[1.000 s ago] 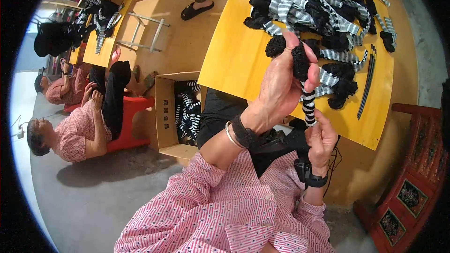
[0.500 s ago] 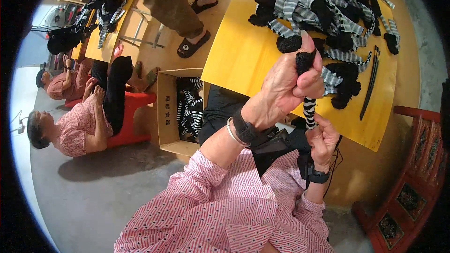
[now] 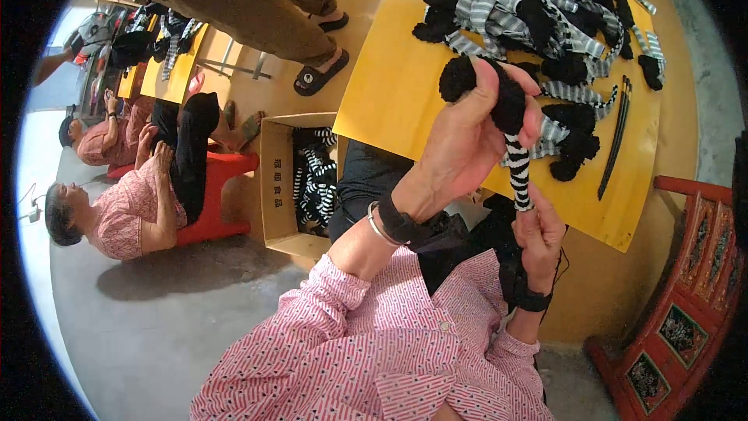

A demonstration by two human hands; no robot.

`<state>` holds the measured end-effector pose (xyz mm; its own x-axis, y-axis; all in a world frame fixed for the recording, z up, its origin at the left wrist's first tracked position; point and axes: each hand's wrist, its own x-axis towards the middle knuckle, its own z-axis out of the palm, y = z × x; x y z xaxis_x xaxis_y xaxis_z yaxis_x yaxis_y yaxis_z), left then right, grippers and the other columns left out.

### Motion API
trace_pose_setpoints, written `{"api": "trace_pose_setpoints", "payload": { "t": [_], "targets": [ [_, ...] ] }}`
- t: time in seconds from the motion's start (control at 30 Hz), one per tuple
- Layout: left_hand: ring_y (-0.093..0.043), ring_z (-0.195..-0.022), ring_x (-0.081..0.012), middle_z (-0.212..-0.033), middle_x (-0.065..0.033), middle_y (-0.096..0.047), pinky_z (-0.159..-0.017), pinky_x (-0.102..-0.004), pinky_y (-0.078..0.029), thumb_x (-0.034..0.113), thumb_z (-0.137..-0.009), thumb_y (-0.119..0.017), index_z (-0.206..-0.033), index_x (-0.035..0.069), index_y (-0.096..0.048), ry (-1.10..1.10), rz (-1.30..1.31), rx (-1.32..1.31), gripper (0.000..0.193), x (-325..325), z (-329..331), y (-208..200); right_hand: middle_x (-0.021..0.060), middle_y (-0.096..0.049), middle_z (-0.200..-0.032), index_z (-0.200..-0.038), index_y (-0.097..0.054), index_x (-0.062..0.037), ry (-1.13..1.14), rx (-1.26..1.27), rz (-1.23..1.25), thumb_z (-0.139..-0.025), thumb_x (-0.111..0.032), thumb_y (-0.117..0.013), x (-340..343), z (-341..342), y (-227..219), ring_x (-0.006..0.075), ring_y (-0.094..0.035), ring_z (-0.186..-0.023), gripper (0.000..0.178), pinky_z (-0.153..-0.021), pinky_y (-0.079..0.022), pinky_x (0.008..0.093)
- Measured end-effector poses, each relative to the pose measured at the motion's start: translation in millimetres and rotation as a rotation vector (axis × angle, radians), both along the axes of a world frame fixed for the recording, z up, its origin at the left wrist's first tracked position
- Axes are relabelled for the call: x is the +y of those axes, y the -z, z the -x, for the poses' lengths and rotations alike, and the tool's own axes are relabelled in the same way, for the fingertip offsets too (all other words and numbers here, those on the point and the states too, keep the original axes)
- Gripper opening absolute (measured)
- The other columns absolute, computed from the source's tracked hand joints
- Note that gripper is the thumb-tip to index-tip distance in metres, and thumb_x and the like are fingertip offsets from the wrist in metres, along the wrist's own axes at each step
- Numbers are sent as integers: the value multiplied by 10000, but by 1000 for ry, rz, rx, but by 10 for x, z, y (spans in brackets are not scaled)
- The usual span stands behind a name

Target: Turning striped fabric tubes inside out using a thin metal rod.

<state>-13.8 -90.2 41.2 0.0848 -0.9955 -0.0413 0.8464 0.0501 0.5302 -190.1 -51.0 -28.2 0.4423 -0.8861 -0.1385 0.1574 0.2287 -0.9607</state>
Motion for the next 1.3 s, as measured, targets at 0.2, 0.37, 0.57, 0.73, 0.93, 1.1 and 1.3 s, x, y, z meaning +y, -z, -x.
{"api": "trace_pose_setpoints", "payload": {
  "t": [0.2,0.37,0.57,0.73,0.93,1.1,1.3],
  "targets": [
    [-377,-464,-131,-540,-55,-460,-497,-253,-335,507,-880,-199,-869,41,-474,41,-12,-18,542,20,31,-33,-61,-378,-577,-1112,-514,-4,-13,-22,61,-840,-106,-500,-54,39,44,23,-313,-473,291,-426,-241,167],
    [-307,-396,-122,-467,-43,-411,-460,-248,-299,501,-885,-204,-832,47,-467,162,19,106,527,33,16,20,-58,-384,-576,-1067,-533,8,-30,-122,-13,-830,-102,-515,-56,22,69,28,-321,-475,262,-430,-242,171],
    [-221,-355,-127,-383,-8,-304,-431,-269,-228,425,-888,-277,-787,72,-480,193,-5,60,419,63,30,-14,-59,-381,-568,-1061,-542,3,-48,-172,-48,-821,-100,-529,-66,4,69,28,-311,-471,262,-427,-235,178],
    [-192,-344,-90,-395,19,-268,-388,-237,-191,460,-897,-252,-776,59,-467,219,20,114,471,95,33,-9,-57,-364,-541,-1004,-517,-7,-24,-156,-85,-821,-117,-540,-16,-64,41,29,-301,-457,215,-424,-244,178],
    [-157,-322,-70,-376,46,-233,-385,-230,-183,328,-881,-305,-799,78,-490,145,-58,113,322,45,19,-73,-55,-342,-534,-959,-481,-20,89,-194,-106,-843,-154,-522,53,-300,-16,29,-284,-441,182,-409,-239,179],
    [-178,-332,-78,-392,43,-234,-400,-230,-197,347,-879,-313,-836,105,-492,54,-90,130,305,40,0,-29,-56,-354,-560,-972,-487,-26,67,-173,-64,-845,-102,-487,-9,-309,-45,28,-292,-445,148,-408,-235,173],
    [-446,-571,-134,-635,-40,-471,-587,-260,-378,461,-881,-309,-985,107,-484,88,-163,56,408,-60,-104,-9,-68,-334,-546,-989,-502,-51,68,-8,14,-826,-73,-472,-120,-95,-66,24,-286,-436,168,-402,-224,174]
  ]
}}
